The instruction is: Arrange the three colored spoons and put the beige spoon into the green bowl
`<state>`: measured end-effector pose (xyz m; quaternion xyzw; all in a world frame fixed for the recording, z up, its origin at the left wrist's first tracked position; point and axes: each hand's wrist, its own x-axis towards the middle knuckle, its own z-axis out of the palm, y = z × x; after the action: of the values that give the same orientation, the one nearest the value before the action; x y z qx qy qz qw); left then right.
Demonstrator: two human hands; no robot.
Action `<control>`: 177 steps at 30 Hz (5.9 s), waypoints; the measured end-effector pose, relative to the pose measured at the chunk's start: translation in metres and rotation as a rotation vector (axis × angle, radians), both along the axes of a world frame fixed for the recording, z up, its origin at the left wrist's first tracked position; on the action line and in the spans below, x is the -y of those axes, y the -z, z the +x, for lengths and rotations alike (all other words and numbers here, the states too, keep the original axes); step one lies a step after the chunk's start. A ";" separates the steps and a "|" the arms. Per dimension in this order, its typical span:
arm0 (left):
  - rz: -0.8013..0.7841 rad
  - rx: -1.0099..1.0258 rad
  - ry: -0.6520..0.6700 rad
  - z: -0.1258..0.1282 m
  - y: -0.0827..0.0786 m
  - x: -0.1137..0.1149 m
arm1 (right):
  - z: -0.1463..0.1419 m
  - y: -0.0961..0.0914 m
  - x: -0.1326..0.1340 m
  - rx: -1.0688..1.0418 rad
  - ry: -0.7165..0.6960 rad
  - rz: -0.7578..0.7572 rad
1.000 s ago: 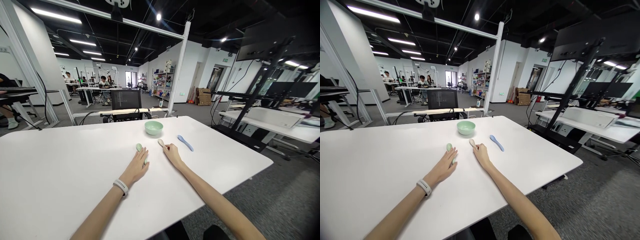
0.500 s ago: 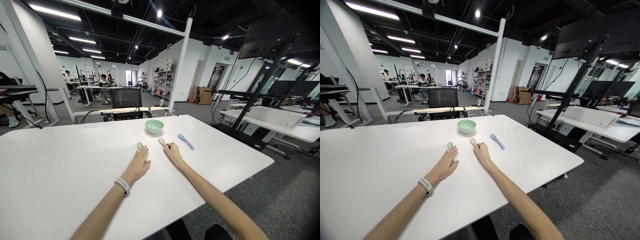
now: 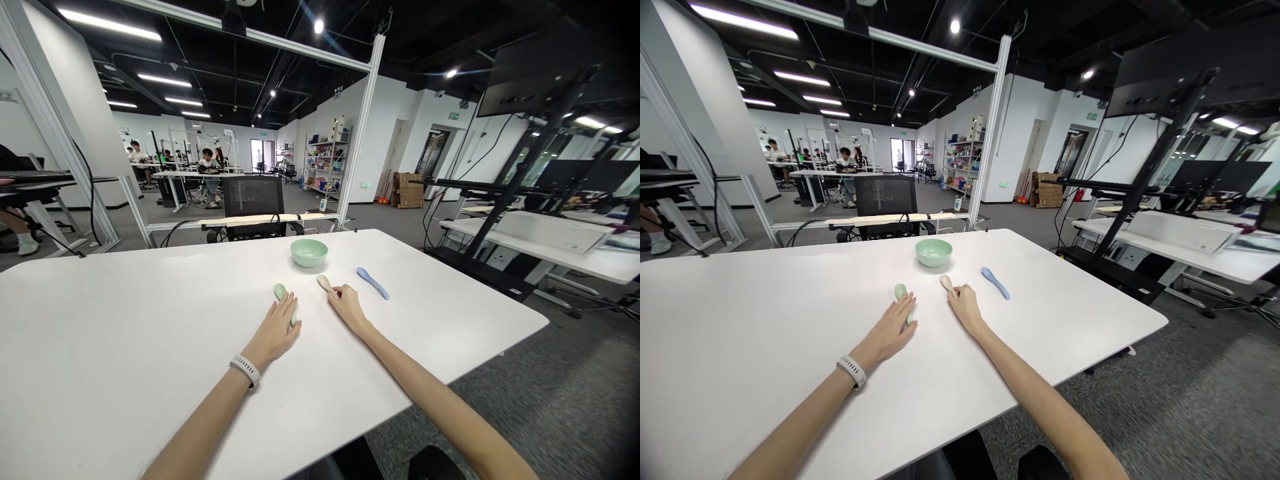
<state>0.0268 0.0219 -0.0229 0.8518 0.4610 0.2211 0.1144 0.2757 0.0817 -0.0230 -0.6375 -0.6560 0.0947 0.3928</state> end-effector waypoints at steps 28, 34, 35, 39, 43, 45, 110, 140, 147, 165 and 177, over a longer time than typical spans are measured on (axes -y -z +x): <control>-0.024 -0.023 -0.033 0.002 -0.010 0.004 | 0.000 0.003 -0.003 0.027 0.020 0.014; 0.148 -0.022 -0.147 -0.021 -0.018 -0.021 | 0.009 0.006 -0.011 0.042 0.043 0.026; 0.159 -0.017 -0.179 -0.032 -0.022 -0.026 | 0.013 0.006 -0.014 0.046 0.045 0.029; 0.235 -0.033 -0.363 -0.111 -0.031 -0.034 | 0.037 0.001 -0.031 0.073 0.013 0.062; 0.215 -0.191 -0.575 -0.214 -0.021 -0.021 | 0.057 -0.005 -0.048 0.202 -0.134 0.066; 0.161 -0.241 -0.655 -0.254 -0.012 -0.011 | 0.061 -0.005 -0.056 0.283 -0.210 0.036; 0.061 -0.267 -0.768 -0.283 0.021 0.010 | -0.025 -0.114 -0.137 0.562 0.001 -0.138; -0.008 -0.309 -0.773 -0.279 0.017 0.012 | 0.073 0.015 -0.063 0.328 -0.295 -0.024; 0.050 -0.286 -0.780 -0.284 0.025 0.010 | 0.071 0.012 -0.058 0.265 -0.280 -0.041; 0.086 -0.298 -0.759 -0.280 0.024 0.011 | -0.019 -0.100 -0.146 0.313 -0.064 -0.209; 0.069 -0.292 -0.777 -0.274 0.023 0.016 | -0.032 -0.103 -0.143 0.227 -0.018 -0.140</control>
<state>-0.2475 0.0057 -0.0456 0.6402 0.7518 0.1399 -0.0729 0.2437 0.2247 0.0799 -0.6639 -0.6938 0.0713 0.2697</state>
